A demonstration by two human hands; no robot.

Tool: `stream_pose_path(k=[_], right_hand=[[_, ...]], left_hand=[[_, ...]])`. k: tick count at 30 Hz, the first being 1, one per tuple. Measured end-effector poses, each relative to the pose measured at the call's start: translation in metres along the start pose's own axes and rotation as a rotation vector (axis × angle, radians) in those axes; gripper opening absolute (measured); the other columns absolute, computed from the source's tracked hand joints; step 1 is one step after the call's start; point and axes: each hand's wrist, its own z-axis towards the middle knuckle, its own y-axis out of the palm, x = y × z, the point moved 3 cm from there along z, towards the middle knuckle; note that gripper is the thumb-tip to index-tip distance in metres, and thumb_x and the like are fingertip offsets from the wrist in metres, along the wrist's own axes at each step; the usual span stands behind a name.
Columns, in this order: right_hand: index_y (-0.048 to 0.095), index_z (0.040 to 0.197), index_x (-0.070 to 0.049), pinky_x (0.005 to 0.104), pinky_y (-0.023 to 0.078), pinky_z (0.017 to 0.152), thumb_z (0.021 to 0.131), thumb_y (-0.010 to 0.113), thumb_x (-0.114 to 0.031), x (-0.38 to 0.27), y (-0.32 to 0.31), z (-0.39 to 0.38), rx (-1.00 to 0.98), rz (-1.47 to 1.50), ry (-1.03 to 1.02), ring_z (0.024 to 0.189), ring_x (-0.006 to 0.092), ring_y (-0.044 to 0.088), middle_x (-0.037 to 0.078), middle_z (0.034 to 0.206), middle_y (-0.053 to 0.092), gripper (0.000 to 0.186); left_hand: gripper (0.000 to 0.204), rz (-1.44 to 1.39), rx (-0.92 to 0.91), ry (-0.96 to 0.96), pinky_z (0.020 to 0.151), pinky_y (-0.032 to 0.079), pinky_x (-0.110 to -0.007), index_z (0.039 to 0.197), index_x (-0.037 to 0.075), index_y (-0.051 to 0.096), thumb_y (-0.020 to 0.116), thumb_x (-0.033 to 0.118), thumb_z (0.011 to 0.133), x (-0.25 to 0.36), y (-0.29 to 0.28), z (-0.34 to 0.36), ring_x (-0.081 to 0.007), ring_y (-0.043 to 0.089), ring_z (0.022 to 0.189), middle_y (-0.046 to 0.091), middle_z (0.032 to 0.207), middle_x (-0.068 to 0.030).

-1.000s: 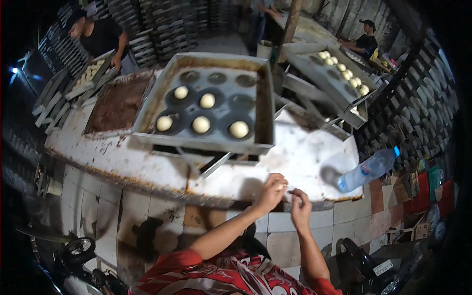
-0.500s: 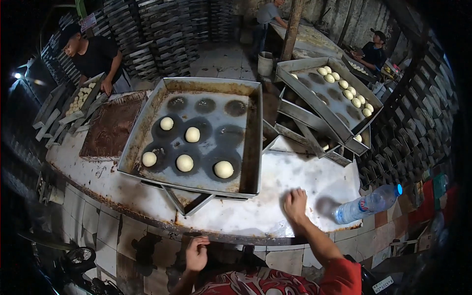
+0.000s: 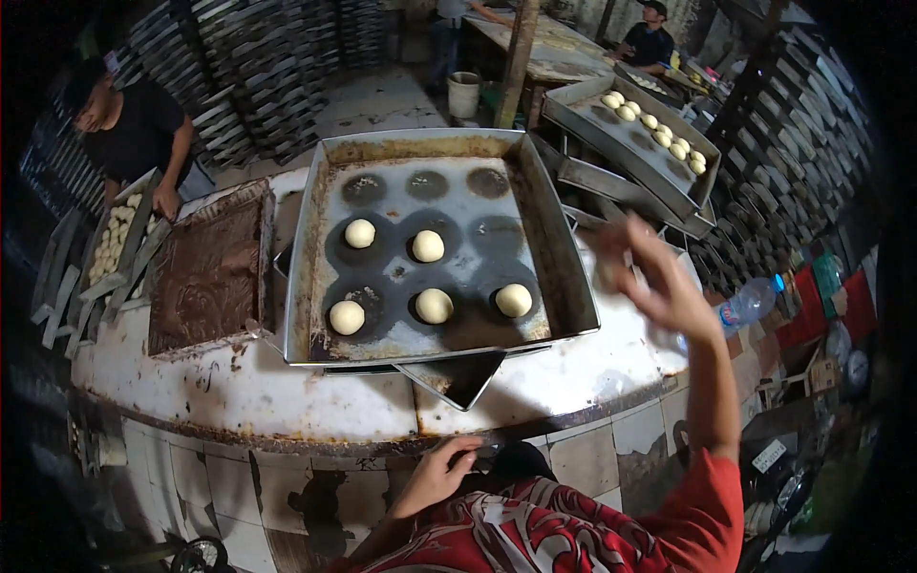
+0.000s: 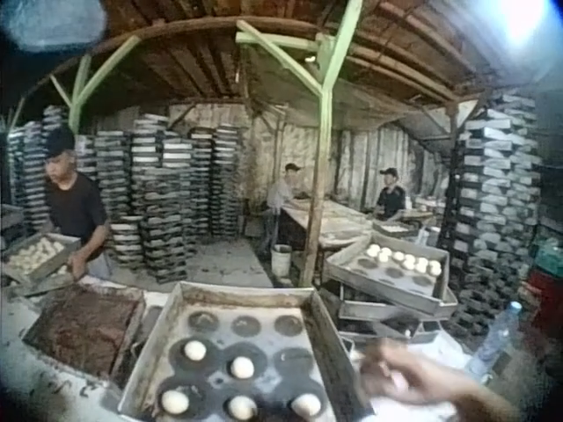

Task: Filling dough balls with chocolate paste and placing them on baking trays.

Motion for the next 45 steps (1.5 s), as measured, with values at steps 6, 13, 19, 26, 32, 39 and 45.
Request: stream_pose_path(k=[6,13,19,26,32,39,45], right_hand=[[0.062,0.096,-0.004,0.0455,0.044,0.086,0.084,0.053,-0.04,0.149,0.113,0.075,-0.329,-0.439,0.425,0.102,0.037,0.054,0.019,0.101,0.061,0.04],[0.061,0.1,-0.001,0.0398,0.047,0.075,0.089,0.051,-0.035,0.208,-0.079,0.126,0.071,-0.437,0.256,0.083,0.0343,0.061,0.02,0.089,0.063,0.037],[0.052,0.122,-0.016,0.0493,0.039,0.089,0.074,0.062,-0.016,0.498,-0.203,0.047,-0.211,-1.177,0.555,0.116,0.0316,0.047,0.006,0.122,0.055,0.049],[0.06,0.105,-0.005,0.0444,0.04,0.088,0.072,0.068,-0.03,0.458,-0.234,0.068,-0.016,-1.147,0.793,0.113,0.0306,0.047,0.009,0.114,0.059,0.043],[0.047,0.106,0.001,0.0301,0.048,0.071,0.079,0.068,-0.019,0.178,-0.14,0.073,0.51,0.265,0.081,0.083,0.0185,0.059,0.014,0.094,0.06,0.04],[0.052,0.108,0.001,0.0448,0.039,0.093,0.072,0.069,-0.027,-0.095,0.181,-0.114,-0.447,0.298,-0.413,0.104,0.0378,0.045,0.021,0.114,0.041,0.049],[0.063,0.082,-0.001,0.0376,0.038,0.089,0.088,0.054,-0.019,-0.172,0.273,-0.117,-0.227,0.942,-0.118,0.101,0.0288,0.049,0.013,0.106,0.058,0.021]], left_hand=[[0.028,-0.1,-0.468,0.277,0.099,0.035,-0.033,0.117,-0.001,0.051,0.05,0.005,0.089,0.06,0.035,0.046,-0.0215,0.048,0.115,0.053,0.12,-0.011],[0.035,-0.512,-0.464,-0.029,0.104,0.03,-0.034,0.126,-0.001,0.042,0.043,0.001,0.091,0.051,0.044,0.061,-0.0203,0.04,0.124,0.046,0.129,-0.0132],[0.037,-0.388,-0.286,-0.044,0.1,0.035,-0.038,0.125,-0.002,0.043,0.046,0.015,0.093,0.049,0.09,0.123,-0.0268,0.046,0.118,0.049,0.123,-0.0171],[0.042,-0.73,0.067,-0.061,0.094,0.039,-0.034,0.122,-0.003,0.047,0.048,0.027,0.093,0.102,0.121,0.077,-0.0246,0.051,0.11,0.055,0.115,-0.0149],[0.041,-0.747,0.111,0.178,0.101,0.035,-0.043,0.124,0.0,0.044,0.047,0.027,0.094,0.087,0.114,0.044,-0.0294,0.047,0.117,0.051,0.123,-0.0162],[0.048,-1.098,0.928,0.112,0.078,0.051,-0.034,0.118,-0.004,0.045,0.044,0.036,0.094,0.062,0.072,-0.063,-0.0245,0.06,0.094,0.056,0.111,-0.0167],[0.02,-0.533,1.356,0.238,0.079,0.049,-0.035,0.102,-0.003,0.056,0.047,0.009,0.088,0.033,0.043,-0.159,-0.0231,0.059,0.093,0.059,0.101,-0.0096]])
